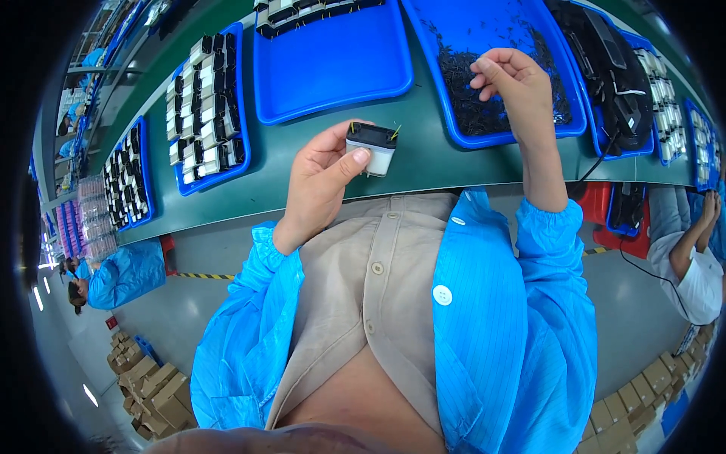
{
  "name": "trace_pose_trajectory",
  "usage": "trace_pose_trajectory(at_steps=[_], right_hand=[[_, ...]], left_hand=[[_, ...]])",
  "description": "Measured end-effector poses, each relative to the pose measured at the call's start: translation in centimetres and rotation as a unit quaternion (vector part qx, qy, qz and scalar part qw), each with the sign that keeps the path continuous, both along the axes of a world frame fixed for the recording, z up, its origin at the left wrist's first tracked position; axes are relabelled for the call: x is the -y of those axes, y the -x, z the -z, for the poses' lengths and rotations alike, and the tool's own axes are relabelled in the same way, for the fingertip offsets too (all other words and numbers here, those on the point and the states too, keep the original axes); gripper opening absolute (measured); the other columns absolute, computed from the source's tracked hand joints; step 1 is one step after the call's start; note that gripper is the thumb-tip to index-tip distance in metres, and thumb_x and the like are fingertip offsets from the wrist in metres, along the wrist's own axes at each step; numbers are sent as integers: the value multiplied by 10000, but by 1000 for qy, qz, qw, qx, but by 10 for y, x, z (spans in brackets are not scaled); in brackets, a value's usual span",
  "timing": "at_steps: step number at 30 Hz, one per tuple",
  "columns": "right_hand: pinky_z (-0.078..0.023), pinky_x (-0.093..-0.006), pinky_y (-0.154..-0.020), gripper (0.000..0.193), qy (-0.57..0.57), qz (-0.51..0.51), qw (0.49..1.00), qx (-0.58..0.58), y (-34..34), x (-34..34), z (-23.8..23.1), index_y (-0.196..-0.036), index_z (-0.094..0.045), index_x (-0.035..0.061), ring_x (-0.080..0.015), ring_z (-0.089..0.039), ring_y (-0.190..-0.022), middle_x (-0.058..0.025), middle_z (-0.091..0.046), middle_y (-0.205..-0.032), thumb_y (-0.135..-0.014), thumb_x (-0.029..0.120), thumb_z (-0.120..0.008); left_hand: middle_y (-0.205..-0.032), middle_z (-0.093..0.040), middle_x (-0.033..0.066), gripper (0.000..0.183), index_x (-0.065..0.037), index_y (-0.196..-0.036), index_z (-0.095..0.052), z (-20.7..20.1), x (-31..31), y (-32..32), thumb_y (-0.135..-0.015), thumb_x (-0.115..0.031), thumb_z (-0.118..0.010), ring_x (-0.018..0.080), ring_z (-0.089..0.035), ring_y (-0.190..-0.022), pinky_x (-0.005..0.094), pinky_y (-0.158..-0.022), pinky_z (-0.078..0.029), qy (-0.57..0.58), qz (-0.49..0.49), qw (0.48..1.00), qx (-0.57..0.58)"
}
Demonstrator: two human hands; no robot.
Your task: The person assembles small electronic components by hand, wrapping a wire around them at a factory workbench.
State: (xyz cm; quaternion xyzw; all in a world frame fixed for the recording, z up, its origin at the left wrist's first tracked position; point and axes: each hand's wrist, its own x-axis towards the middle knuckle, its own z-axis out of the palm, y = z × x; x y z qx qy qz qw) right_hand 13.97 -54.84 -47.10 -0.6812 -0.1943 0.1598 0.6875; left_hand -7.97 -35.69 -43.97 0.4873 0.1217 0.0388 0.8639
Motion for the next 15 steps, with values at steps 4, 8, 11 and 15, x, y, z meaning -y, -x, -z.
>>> trace_pose_trajectory(at_steps=[4,8,11,15], right_hand=[[-519,-220,-628,98,-73,-70,995,-24,41,-11,-24,-975,-629,-22,-119,-633,-720,-90,-666,-885,-904,37,-594],[-520,-224,-658,83,-145,-154,977,-33,88,-20,-55,-957,-623,-27,-132,-633,-747,-102,-663,-910,-879,-2,-608],[-509,-253,-677,86,-114,-153,974,125,92,-24,-57,-925,-629,-11,-155,-626,-777,-110,-664,-917,-840,-26,-633],[-491,-310,-693,114,-63,-123,936,323,99,-34,-59,-874,-639,24,-211,-613,-794,-107,-687,-954,-780,-26,-679]], left_hand=[[-1053,-633,69,340,34,-1222,-545,5,6,0,-895,-17,-626,142,-597,-993,269,-860,-491,-110,-27,993,33],[-982,-632,60,344,5,-1177,-589,5,9,0,-849,-43,-685,141,-599,-915,261,-758,-486,-280,-71,953,93],[-973,-630,75,332,-13,-1116,-625,-4,7,1,-804,-69,-724,149,-589,-846,262,-681,-468,-398,-65,910,90],[-970,-628,78,320,-22,-1084,-640,-1,9,1,-785,-82,-736,152,-577,-807,256,-647,-455,-398,-95,905,118]])
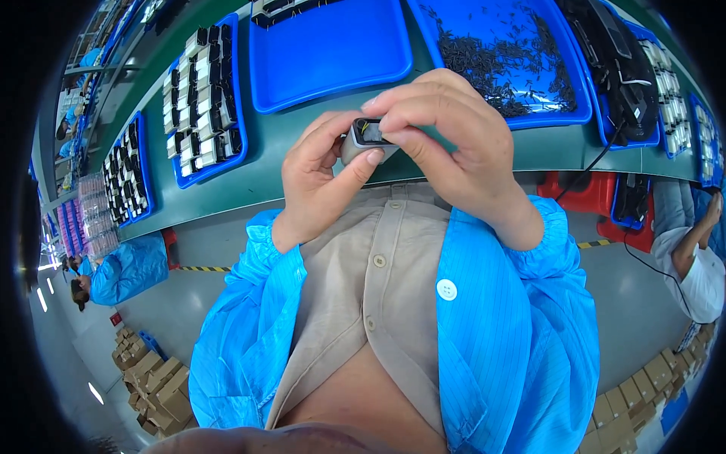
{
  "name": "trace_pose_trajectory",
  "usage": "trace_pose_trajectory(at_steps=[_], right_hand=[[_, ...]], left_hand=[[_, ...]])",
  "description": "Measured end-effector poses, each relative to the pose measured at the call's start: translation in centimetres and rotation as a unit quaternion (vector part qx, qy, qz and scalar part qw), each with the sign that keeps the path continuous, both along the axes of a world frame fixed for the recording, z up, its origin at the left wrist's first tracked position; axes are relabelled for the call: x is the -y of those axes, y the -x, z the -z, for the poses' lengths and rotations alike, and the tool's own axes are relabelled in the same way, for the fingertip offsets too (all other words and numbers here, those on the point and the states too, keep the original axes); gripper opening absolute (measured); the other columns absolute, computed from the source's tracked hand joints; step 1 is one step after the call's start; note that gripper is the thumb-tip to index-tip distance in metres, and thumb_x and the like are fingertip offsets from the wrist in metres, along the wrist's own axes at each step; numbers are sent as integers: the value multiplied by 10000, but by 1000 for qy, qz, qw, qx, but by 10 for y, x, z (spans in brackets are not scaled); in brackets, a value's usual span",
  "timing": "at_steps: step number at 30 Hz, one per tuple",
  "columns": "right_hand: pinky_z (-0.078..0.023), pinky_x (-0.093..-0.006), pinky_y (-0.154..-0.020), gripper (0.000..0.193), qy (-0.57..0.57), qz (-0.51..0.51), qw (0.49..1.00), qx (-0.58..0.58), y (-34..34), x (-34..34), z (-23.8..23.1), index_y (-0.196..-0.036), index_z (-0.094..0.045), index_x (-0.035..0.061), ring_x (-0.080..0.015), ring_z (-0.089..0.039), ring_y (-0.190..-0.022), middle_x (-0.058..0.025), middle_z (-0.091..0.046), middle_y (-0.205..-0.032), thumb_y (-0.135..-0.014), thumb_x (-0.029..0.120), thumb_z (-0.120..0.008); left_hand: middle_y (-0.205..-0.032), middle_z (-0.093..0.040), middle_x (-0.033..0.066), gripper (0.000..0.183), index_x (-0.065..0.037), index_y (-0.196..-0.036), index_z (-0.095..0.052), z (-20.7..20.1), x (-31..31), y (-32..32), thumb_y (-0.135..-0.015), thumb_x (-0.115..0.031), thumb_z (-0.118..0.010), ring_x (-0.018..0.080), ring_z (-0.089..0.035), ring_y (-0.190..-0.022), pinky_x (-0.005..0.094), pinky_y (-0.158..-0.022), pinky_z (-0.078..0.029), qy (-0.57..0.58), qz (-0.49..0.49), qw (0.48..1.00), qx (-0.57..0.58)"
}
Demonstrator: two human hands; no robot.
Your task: The person assembles small electronic components by hand, wrapping a wire around them at a factory workbench.
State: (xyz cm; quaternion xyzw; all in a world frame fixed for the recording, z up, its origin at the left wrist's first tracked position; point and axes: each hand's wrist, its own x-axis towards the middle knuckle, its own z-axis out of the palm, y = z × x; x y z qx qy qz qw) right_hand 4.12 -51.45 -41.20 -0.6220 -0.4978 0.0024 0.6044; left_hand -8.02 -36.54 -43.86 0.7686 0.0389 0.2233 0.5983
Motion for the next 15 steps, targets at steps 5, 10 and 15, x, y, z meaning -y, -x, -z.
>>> trace_pose_trajectory(at_steps=[5,10,15], right_hand=[[-494,-327,-703,154,2,23,996,88,6,2,0,-877,-643,38,-242,-617,-788,-93,-706,-973,-746,-6,-711],[-503,-331,-701,169,11,36,992,121,7,-1,1,-878,-646,32,-242,-629,-798,-95,-707,-965,-731,-21,-708],[-515,-322,-725,162,7,29,998,55,8,-1,8,-897,-651,18,-243,-644,-834,-99,-707,-964,-746,-31,-689]], left_hand=[[-976,-616,66,337,-14,-1117,-628,-2,-1,4,-800,-68,-727,129,-564,-801,245,-634,-442,37,25,999,-22],[-1012,-596,59,343,-2,-1148,-612,0,1,6,-822,-47,-708,111,-555,-841,228,-658,-437,110,40,993,-20],[-1025,-593,64,350,-1,-1154,-608,1,2,8,-821,-45,-707,112,-556,-846,224,-665,-439,107,45,993,-9]])
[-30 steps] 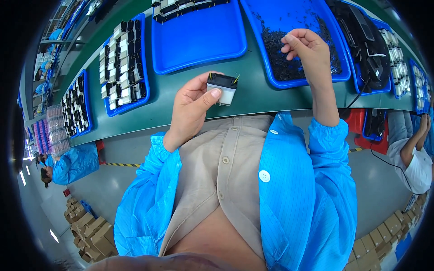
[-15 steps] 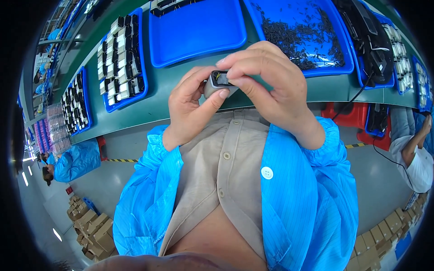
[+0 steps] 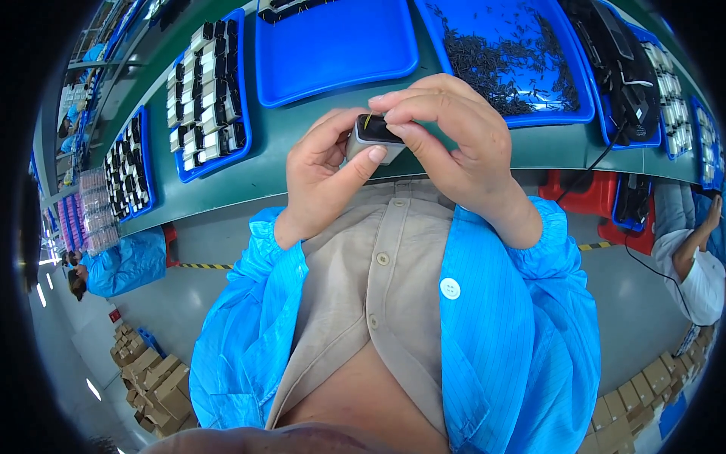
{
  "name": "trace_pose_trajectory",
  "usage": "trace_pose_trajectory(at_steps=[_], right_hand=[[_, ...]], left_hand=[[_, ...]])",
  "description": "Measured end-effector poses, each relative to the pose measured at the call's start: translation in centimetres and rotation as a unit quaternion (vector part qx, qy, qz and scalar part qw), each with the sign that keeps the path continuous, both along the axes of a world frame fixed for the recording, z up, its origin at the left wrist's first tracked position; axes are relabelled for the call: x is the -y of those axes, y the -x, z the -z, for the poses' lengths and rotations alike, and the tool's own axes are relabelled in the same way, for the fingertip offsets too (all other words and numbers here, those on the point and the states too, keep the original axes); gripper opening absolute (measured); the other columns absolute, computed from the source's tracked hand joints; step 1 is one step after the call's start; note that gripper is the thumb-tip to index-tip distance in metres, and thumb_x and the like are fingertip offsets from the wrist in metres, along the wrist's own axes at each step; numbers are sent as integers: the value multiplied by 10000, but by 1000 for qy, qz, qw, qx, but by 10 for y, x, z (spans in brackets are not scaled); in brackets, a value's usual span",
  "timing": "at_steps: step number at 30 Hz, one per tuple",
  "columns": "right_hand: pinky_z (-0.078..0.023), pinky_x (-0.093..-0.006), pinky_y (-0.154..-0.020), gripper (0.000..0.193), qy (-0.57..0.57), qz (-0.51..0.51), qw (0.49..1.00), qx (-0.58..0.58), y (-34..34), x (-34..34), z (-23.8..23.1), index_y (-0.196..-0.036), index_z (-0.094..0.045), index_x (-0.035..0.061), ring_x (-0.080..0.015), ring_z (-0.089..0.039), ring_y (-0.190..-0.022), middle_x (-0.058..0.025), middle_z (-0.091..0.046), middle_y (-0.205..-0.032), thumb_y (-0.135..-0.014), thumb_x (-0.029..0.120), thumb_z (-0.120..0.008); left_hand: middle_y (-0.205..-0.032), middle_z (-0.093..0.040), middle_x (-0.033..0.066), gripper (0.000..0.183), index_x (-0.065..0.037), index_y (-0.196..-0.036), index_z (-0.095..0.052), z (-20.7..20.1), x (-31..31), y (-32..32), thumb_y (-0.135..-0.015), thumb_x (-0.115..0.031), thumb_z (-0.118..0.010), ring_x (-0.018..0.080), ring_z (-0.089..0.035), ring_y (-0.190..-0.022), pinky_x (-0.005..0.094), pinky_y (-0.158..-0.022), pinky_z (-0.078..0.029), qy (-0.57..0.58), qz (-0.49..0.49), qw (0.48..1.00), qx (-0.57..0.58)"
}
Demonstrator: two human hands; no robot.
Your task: The person assembles small electronic components by hand, wrapping a wire around them at a factory workbench.
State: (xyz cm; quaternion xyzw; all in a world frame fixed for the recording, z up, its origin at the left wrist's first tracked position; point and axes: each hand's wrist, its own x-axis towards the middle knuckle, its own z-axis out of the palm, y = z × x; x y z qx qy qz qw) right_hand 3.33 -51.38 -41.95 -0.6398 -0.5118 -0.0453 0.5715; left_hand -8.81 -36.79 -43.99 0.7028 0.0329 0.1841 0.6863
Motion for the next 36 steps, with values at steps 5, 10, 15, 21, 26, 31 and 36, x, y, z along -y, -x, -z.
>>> trace_pose_trajectory(at_steps=[5,10,15,21,26,31,36], right_hand=[[-518,-310,-760,111,2,-29,996,-80,1,2,4,-913,-655,9,-217,-648,-858,-102,-701,-966,-807,-24,-653],[-485,-291,-858,80,-57,-114,903,-410,-3,5,8,-930,-656,3,-158,-615,-947,-98,-669,-988,-855,28,-654],[-480,-297,-866,125,-81,-173,828,-527,-5,7,18,-977,-666,17,-152,-608,-954,-90,-668,-972,-867,75,-669],[-494,-305,-857,128,-87,-181,789,-581,1,5,14,-988,-664,22,-164,-627,-939,-100,-675,-963,-874,82,-666],[-504,-305,-840,118,-73,-176,781,-595,2,6,10,-973,-666,24,-170,-642,-922,-108,-685,-961,-873,86,-671],[-508,-302,-833,119,-80,-183,774,-600,1,5,12,-973,-667,25,-167,-643,-916,-108,-687,-958,-872,87,-672],[-508,-303,-835,122,-77,-183,774,-601,1,5,13,-976,-666,23,-168,-643,-917,-108,-686,-959,-872,88,-671]], left_hand=[[-1053,-602,83,352,-6,-1142,-614,-2,-4,1,-808,-53,-716,138,-566,-841,255,-676,-460,-97,24,995,-8],[-1124,-591,85,387,21,-1198,-566,-6,2,2,-832,-12,-688,148,-570,-974,277,-821,-479,16,64,998,-21],[-1201,-561,96,438,56,-1263,-492,-11,2,3,-855,40,-650,157,-526,-1134,298,-975,-443,173,117,976,-65],[-1224,-554,109,449,52,-1273,-489,-7,2,4,-852,54,-645,163,-515,-1157,297,-976,-448,214,130,966,-73],[-1237,-552,117,452,54,-1277,-485,-7,3,3,-854,53,-644,170,-516,-1163,300,-978,-449,203,122,969,-63],[-1240,-552,122,455,58,-1279,-482,-8,2,2,-855,49,-646,174,-523,-1155,305,-975,-454,204,124,969,-69],[-1238,-554,122,455,59,-1280,-481,-7,2,1,-856,47,-646,174,-524,-1155,308,-980,-454,211,123,967,-69]])
